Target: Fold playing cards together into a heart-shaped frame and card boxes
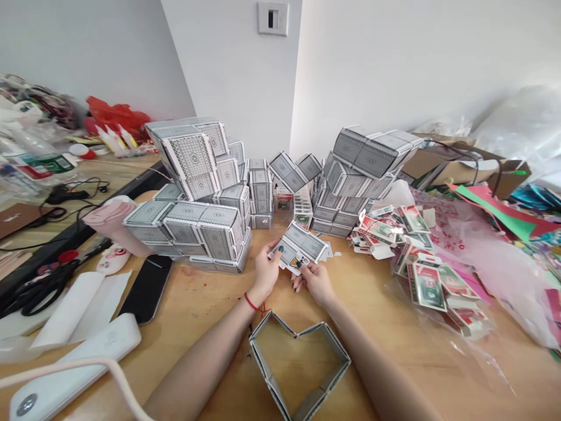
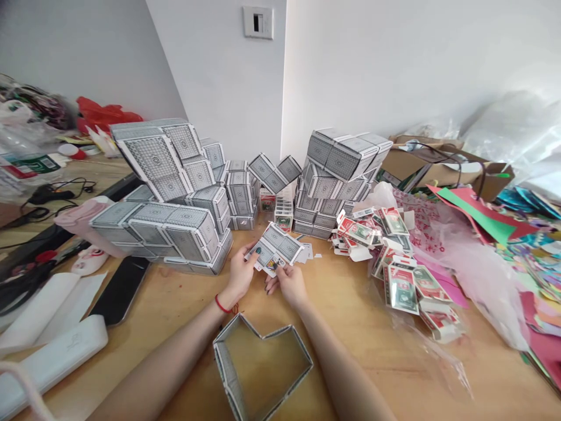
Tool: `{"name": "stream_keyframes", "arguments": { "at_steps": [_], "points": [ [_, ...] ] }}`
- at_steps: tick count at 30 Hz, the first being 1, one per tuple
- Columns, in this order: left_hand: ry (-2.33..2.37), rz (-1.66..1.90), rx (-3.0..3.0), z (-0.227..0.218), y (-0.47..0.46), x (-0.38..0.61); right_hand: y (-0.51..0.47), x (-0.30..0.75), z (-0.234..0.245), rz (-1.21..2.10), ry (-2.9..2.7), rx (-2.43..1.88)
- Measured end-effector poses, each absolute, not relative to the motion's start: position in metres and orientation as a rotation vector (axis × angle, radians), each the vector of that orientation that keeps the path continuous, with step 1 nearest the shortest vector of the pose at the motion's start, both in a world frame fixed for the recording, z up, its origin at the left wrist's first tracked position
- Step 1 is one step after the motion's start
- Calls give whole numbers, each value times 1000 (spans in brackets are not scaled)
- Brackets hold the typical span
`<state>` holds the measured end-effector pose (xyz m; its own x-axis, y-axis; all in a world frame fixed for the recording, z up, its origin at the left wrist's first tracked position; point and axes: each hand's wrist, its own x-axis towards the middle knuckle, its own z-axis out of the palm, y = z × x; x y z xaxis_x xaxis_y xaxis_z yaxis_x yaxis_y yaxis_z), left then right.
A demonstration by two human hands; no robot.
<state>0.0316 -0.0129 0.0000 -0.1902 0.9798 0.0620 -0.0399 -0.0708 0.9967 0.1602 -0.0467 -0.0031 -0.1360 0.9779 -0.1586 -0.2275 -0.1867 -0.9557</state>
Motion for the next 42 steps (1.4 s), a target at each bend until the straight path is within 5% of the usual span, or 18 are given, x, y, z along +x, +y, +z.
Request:
{"name": "stream_keyframes", "arguments": {
  "at_steps": [29,42],
  "points": [
    [1200,1372,1235,0,-23,36,-48,159,-6,1430,-1050,-1119],
    [773,1176,676,5,-16,21,-45,172,-1,1842,-1026,-705]
  ]
}}
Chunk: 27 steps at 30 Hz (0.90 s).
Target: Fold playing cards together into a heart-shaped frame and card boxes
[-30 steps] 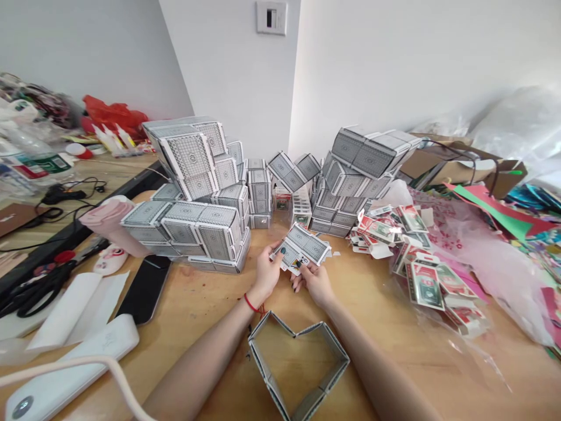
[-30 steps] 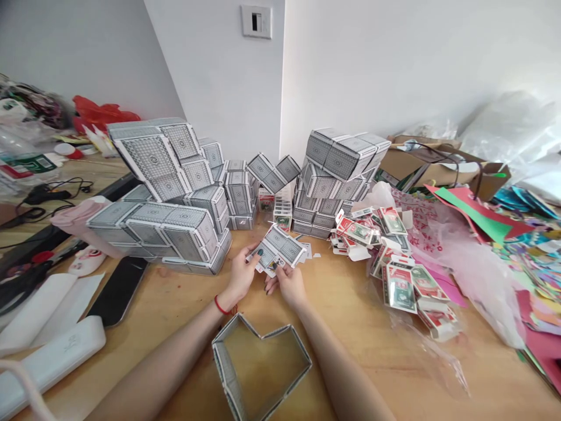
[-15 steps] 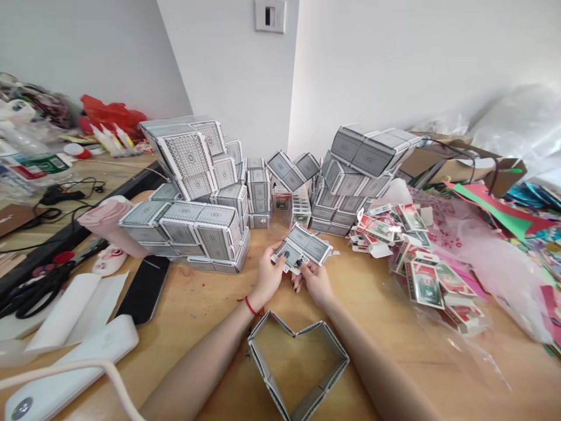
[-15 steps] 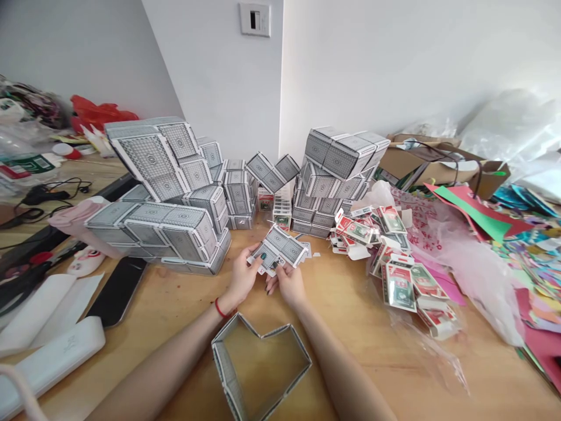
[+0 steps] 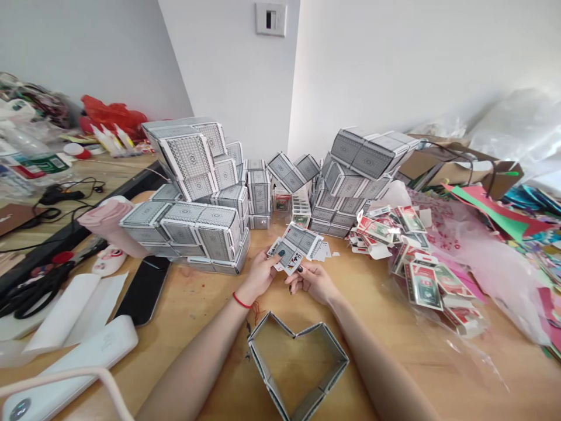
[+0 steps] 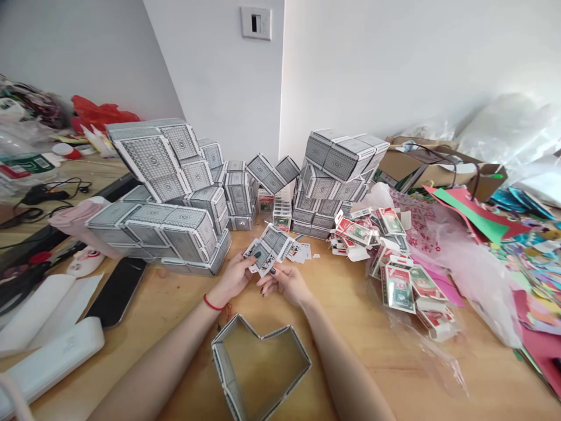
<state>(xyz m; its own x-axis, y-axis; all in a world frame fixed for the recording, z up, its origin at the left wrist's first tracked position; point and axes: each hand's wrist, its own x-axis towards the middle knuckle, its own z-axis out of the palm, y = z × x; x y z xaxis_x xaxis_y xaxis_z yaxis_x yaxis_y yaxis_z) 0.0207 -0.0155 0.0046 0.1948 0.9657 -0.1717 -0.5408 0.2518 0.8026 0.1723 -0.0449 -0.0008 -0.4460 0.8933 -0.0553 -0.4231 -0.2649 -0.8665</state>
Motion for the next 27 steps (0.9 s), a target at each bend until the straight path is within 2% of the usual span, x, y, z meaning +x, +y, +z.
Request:
{"name": "stream_keyframes", "arguments": {
  "at_steps": [17,24,27],
  "points": [
    [875,1136,1006,5,-21,25,-47,152,-1,1157,-1095,-1189],
    [934,1133,1321,4,-27,30,-43,158,-3,1108,-1063,-1210],
    [966,1136,1363,6,-27,32,-41,160,-5,1214,-1042,-1135]
  ]
}}
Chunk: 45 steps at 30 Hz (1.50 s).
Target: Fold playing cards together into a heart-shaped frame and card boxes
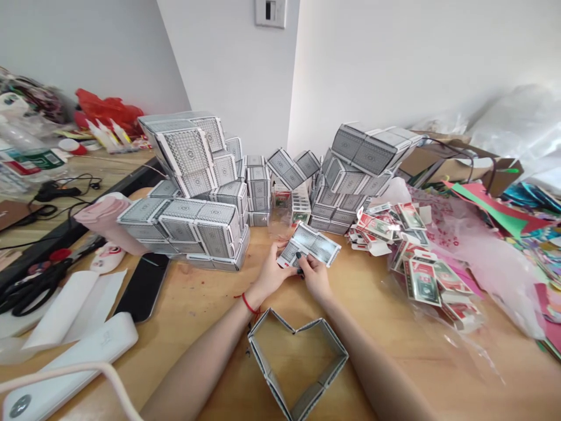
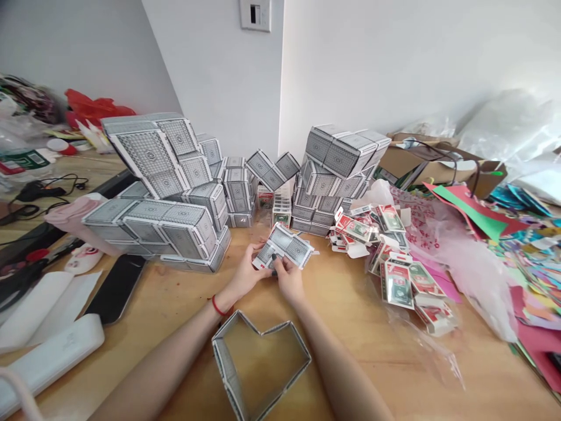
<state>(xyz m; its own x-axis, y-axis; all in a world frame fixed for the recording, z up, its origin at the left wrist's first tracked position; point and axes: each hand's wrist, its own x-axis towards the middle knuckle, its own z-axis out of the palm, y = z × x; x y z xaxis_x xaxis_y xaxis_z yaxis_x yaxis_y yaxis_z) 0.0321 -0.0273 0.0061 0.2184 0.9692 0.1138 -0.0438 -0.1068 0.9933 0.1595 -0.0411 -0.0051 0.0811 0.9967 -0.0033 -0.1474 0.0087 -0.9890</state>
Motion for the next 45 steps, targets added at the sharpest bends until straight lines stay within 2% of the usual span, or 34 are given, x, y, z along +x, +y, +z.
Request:
{"name": "stream_keyframes", "arguments": {
  "at_steps": [3,14,32,45],
  "points": [
    [966,1122,1351,8,-28,33,-41,161,-8,1324,-982,-1139],
    [1009,1121,1410,4,-27,30,-39,165,-8,1229,-1303,-1136],
    [947,1125,1421,15,-26,31,-42,164,-7,1146,-1130,-1260],
    [911,1152,1328,-2,-18,26,-41,162,-9,1193,-1251,-1253]
  ]
}}
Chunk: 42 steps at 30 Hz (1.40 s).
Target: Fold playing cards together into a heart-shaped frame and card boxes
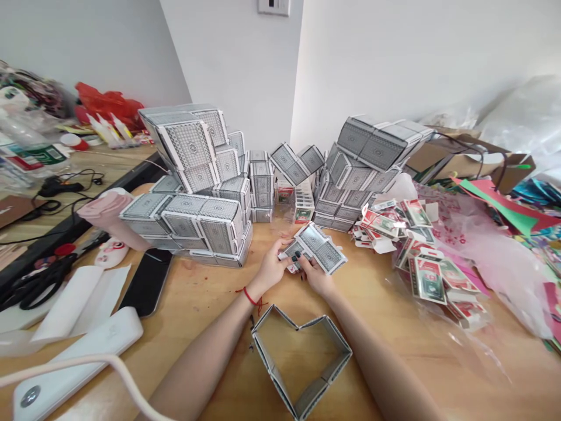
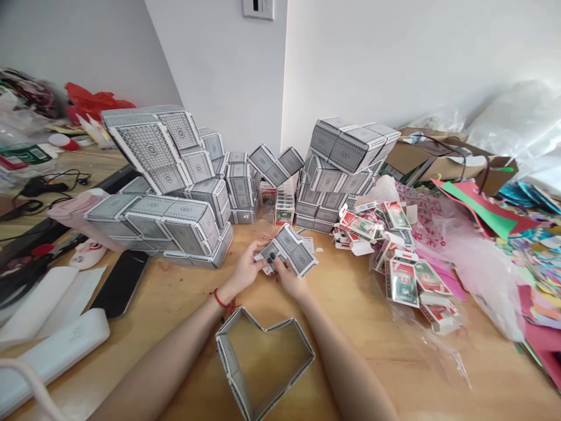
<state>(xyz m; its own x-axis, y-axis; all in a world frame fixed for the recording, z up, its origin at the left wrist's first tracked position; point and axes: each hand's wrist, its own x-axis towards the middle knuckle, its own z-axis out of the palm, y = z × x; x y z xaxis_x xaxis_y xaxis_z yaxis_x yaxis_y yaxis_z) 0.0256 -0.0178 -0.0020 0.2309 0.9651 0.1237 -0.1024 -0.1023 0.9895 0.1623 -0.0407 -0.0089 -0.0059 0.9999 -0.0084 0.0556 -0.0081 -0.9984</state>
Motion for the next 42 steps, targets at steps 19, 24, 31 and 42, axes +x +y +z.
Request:
{"name": "stream_keyframes", "arguments": {
  "at_steps": [19,24,31,42],
  "points": [
    [783,1027,1016,11,-20,20,-36,172,-8,1302,-1099,-1171],
    [890,960,1270,13,-20,22,-37,175,-4,1312,-1195,-1198],
    [999,983,1438,3,-24,32,-39,173,-4,1299,-1173,-1143],
    [1054,966,1596,7,-24,25,-38,172,-3,1238,-1228,-1243]
  ]
}}
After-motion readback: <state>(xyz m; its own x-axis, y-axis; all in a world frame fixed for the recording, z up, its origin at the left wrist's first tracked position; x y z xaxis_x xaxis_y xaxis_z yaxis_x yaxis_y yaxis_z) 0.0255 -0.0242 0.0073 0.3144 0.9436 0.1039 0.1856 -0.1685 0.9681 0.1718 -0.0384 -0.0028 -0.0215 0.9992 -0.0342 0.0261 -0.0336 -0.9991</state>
